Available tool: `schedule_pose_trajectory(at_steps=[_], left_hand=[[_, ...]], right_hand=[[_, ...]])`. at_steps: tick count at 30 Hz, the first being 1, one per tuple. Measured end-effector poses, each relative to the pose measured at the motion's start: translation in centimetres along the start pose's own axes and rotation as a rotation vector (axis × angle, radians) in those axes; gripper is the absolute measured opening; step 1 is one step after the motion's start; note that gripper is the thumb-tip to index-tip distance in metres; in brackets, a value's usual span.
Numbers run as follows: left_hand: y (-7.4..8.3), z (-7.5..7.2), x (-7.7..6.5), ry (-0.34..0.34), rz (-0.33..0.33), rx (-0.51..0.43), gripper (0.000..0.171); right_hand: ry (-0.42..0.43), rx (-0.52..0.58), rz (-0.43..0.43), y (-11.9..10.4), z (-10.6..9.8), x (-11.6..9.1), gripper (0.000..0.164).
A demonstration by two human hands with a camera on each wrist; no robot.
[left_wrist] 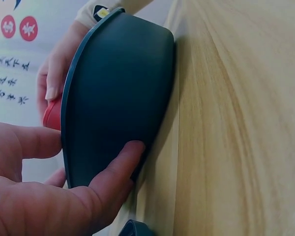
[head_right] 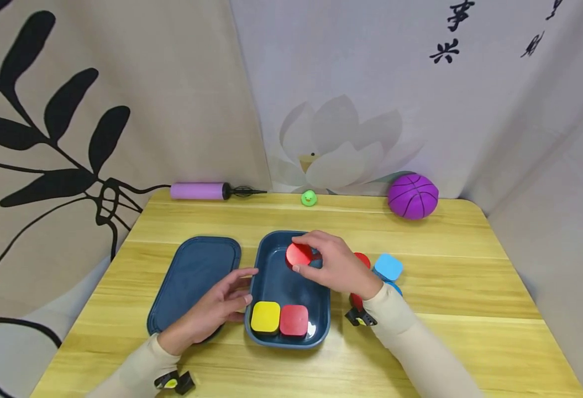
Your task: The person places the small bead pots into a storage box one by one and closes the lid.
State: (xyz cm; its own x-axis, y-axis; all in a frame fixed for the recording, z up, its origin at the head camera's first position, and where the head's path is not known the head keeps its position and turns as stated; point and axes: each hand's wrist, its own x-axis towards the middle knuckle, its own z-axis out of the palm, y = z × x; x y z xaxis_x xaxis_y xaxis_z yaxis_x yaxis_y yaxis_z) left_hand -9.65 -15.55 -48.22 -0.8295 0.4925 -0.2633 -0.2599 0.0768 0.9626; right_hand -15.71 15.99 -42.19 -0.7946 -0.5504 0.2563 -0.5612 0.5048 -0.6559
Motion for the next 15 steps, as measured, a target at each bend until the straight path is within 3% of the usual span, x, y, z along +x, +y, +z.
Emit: schedule_pose_trajectory(at_steps=[15], left_hand=[[0.1,0.0,0.0,0.001,-0.003,-0.007,0.06]], right_hand=[[-0.186,-0.039,-0.058,-0.8,5.2,0.9,0.059]])
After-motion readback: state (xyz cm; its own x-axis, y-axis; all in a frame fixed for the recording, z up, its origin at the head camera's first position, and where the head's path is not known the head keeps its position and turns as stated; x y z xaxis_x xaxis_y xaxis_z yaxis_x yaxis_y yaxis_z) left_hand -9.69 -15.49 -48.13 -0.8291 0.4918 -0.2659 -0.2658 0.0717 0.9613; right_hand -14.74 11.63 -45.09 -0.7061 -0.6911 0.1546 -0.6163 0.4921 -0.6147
